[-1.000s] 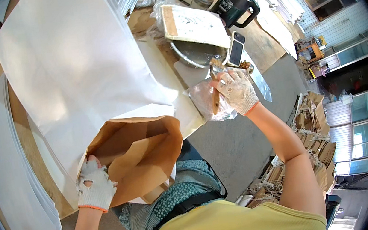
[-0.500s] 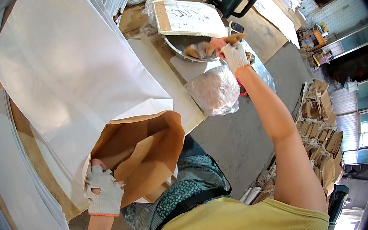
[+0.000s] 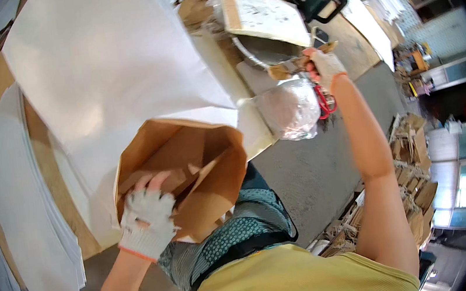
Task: The person repeatedly opens a brown paper bag, applies glue to its inner seam with a brush, and folds the white paper flaps inward to seal the bag. This cycle is performed multiple times on successive bags.
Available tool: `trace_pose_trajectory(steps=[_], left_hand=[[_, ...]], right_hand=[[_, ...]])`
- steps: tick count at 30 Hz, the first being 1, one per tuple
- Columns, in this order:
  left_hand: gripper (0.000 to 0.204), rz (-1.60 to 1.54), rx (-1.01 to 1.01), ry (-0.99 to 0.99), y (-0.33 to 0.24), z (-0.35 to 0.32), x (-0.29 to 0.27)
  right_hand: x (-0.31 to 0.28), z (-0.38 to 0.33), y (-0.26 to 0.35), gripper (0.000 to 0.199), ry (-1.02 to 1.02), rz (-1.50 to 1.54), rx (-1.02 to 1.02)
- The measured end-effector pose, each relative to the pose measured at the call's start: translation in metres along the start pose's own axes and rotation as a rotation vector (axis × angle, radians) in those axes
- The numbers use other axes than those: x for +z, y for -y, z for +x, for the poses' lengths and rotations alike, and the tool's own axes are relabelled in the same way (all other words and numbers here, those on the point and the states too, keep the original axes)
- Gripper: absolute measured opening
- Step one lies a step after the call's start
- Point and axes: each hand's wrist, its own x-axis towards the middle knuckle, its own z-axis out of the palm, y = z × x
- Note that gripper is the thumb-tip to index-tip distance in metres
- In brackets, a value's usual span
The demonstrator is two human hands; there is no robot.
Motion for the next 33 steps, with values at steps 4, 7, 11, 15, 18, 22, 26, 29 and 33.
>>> trace_pose_trajectory(steps=[4, 7, 11, 15, 18, 22, 26, 29, 33], left_hand=[[0.026, 0.061, -0.073, 0.082, 0.005, -0.008, -0.005], [0.05, 0.047, -0.253, 0.296, 0.014, 0.0, -0.024], [0.075, -0.024, -0.391, 0.337, 0.026, 0.002, -0.028], [0.096, -0.075, -0.504, 0.404, 0.025, 0.008, -0.032], [0.093, -0.067, -0.523, 0.485, 0.024, 0.017, -0.034], [0.054, -0.019, -0.524, 0.467, 0.014, 0.053, -0.039], [0.041, -0.066, -0.555, 0.347, 0.039, 0.084, -0.007], [0.038, -0.048, -0.564, 0.365, 0.053, 0.093, 0.002], [0.034, -0.03, -0.609, 0.303, 0.056, 0.09, 0.006]], right_hand=[[0.022, -0.085, 0.038, 0.028, 0.231, -0.111, -0.075], [0.045, -0.13, 0.038, 0.031, 0.65, -0.116, -0.286], [0.139, -0.19, 0.02, 0.021, 0.941, -0.231, -0.369], [0.186, -0.19, -0.012, 0.012, 1.005, -0.444, -0.862], [0.161, -0.175, -0.014, 0.016, 0.859, -0.48, -0.897], [0.133, -0.162, -0.026, 0.015, 0.471, -0.705, -1.143], [0.139, -0.197, -0.04, 0.013, 0.504, -0.157, -0.562], [0.169, -0.226, -0.056, 0.015, 0.696, -0.109, -0.385], [0.192, -0.229, -0.08, 0.008, 0.591, -0.402, -1.029]])
